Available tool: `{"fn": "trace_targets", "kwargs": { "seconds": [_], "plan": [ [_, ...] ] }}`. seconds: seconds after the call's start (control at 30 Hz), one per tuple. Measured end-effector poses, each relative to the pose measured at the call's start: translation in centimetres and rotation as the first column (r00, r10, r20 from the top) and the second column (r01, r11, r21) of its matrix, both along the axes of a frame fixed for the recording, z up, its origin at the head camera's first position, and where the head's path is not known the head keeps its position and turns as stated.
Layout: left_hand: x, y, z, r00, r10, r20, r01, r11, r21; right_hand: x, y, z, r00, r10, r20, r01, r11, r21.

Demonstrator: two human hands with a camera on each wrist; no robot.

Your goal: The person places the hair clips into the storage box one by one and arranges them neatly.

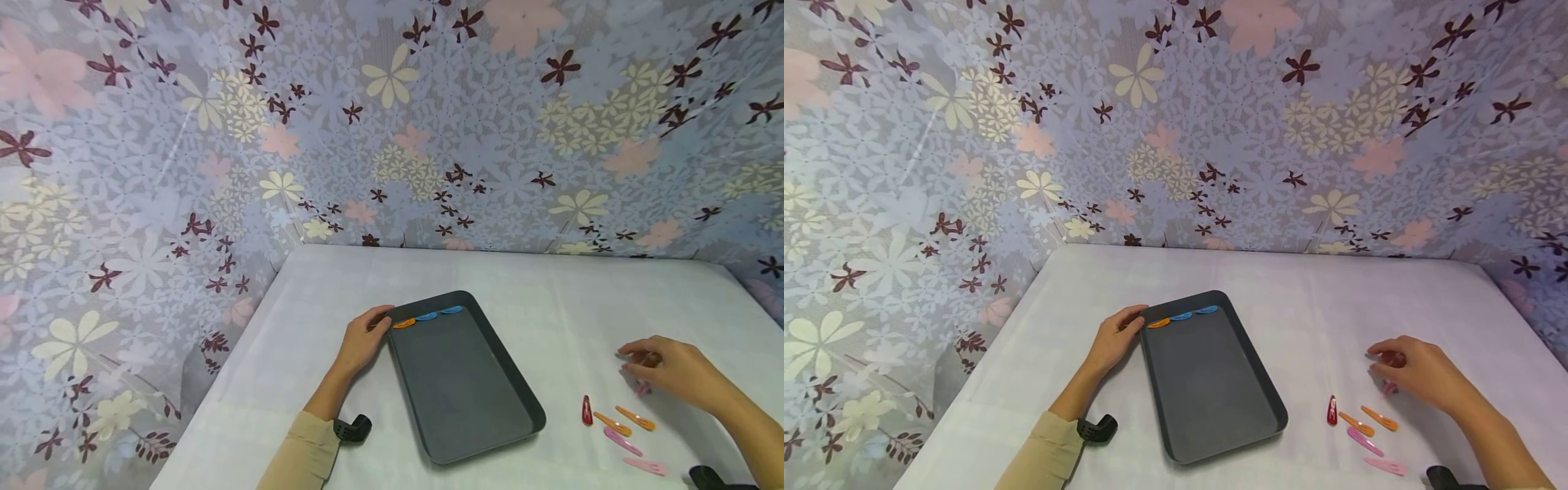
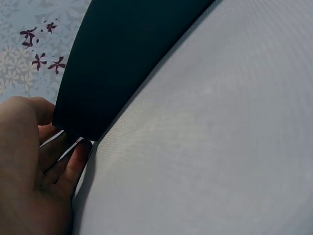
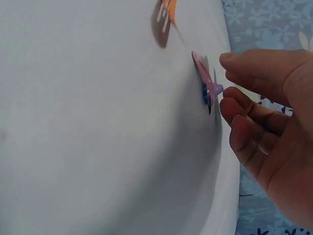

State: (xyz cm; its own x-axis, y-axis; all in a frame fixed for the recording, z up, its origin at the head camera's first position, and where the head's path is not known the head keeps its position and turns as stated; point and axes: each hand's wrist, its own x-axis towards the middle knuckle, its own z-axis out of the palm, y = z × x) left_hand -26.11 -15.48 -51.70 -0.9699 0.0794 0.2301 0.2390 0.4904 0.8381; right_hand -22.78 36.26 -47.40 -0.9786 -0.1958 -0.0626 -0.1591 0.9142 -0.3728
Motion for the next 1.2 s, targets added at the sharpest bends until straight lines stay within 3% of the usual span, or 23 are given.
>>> {"fn": "trace_targets", "kwargs": {
  "seconds": [0.17,0.43,0.83,1.2],
  "plan": [
    [-0.1,-0.1,0.0,1.000,0.003,0.005,-0.003,1.000,0.000,0.0,0.5,-0.3,0.999,-0.009,0.035,0.009,1.000,0.005],
    [0.0,-0.2,0.1,1.000,-0.004,0.017,0.004,1.000,-0.004,0.6,0.7,-0.6,1.000,-0.002,0.008,0.002,1.000,-0.017],
    [0.1,-0.5,0.0,1.000,-0.009,0.013,0.009,1.000,-0.006,1.2,0.7,-0.8,0.997,-0.034,0.069,0.036,0.999,-0.032],
    [0.1,-0.8,-0.1,1.000,-0.015,0.009,0.015,1.000,-0.012,2.8,1.4,-1.1,0.991,0.064,0.113,-0.047,0.988,-0.146]
  ]
}}
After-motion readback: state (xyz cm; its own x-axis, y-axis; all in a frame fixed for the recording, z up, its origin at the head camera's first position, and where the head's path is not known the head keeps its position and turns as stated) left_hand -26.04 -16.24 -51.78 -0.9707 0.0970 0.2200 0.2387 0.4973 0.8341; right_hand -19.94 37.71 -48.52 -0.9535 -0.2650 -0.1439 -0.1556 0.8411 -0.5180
